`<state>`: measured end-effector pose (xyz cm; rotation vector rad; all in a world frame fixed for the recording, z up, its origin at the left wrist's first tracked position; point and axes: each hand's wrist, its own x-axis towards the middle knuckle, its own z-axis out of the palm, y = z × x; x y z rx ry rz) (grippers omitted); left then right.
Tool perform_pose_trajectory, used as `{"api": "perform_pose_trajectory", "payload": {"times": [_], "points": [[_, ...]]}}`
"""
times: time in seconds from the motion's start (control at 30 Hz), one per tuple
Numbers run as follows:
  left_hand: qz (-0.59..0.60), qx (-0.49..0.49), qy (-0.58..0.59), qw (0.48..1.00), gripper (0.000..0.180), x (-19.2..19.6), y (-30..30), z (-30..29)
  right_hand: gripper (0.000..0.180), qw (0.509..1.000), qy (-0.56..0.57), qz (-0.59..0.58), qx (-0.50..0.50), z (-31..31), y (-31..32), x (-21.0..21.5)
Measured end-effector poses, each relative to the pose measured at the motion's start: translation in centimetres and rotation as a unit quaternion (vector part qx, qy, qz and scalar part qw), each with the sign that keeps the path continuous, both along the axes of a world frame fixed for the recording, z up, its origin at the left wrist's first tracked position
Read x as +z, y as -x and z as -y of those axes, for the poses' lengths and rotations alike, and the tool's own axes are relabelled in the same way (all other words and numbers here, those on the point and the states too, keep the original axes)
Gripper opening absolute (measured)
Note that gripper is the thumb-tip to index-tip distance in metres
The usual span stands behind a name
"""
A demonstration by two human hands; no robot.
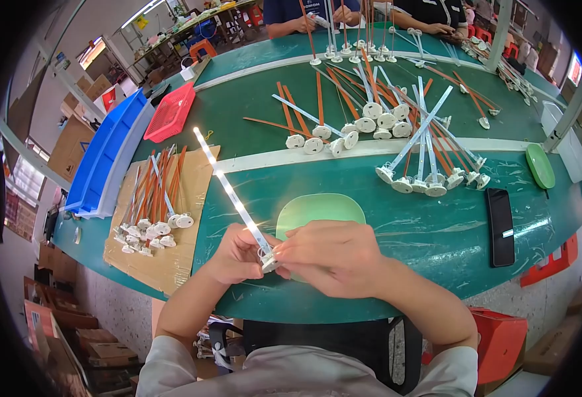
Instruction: The person is assembling LED light strips into white circular bases at a production workbench.
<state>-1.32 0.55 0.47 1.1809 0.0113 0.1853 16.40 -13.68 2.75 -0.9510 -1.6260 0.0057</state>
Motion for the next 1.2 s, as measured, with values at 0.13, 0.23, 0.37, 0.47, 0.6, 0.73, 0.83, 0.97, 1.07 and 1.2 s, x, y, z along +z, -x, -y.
{"api": "perform_pose_trajectory", "payload": {"times": [0.13,0.23,0.37,0.47,0.6,0.73,0.83,0.97,1.07,1.2], "points": [[-0.005,0.004,0.043,0.999,0.049,-0.2,-0.4,0.4,0.017,1.0,0.027,0.005,0.013,0.1,-0.6,-0.4],[0.068,-0.038,0.023,0.997,0.042,-0.3,-0.8,-0.7,0.018,0.999,0.02,0.014,-0.02,-0.1,-0.4,-0.4],[-0.006,0.105,-0.052,0.993,0.049,0.0,-1.0,-0.2,0.02,0.982,0.059,0.042,-0.175,-0.8,-1.5,-0.3],[-0.022,0.178,-0.095,0.979,0.042,-0.3,-1.2,-0.6,0.02,0.963,0.18,0.09,-0.178,-0.9,-3.2,-1.5],[-0.026,0.187,-0.075,0.979,0.043,-0.4,-1.4,-0.3,0.02,0.919,0.344,0.156,-0.113,-0.1,-3.0,-1.5],[-0.033,0.16,-0.08,0.983,0.044,-0.1,-1.2,0.1,0.017,0.893,0.392,0.191,-0.109,-0.3,-3.0,-2.1],[-0.026,0.157,-0.078,0.984,0.044,0.1,-1.1,0.1,0.014,0.92,0.365,0.122,-0.076,-0.5,-3.2,-1.6],[-0.014,0.164,-0.085,0.983,0.044,0.0,-1.1,-0.1,0.009,0.927,0.368,0.044,-0.064,-0.4,-3.3,-0.5],[-0.02,0.17,-0.076,0.982,0.045,0.0,-1.1,-0.1,0.007,0.926,0.371,-0.016,-0.06,-0.4,-3.1,0.0],[-0.015,0.168,-0.088,0.982,0.045,0.0,-1.3,0.0,0.008,0.935,0.35,-0.026,-0.048,-0.2,-2.9,0.0]]}}
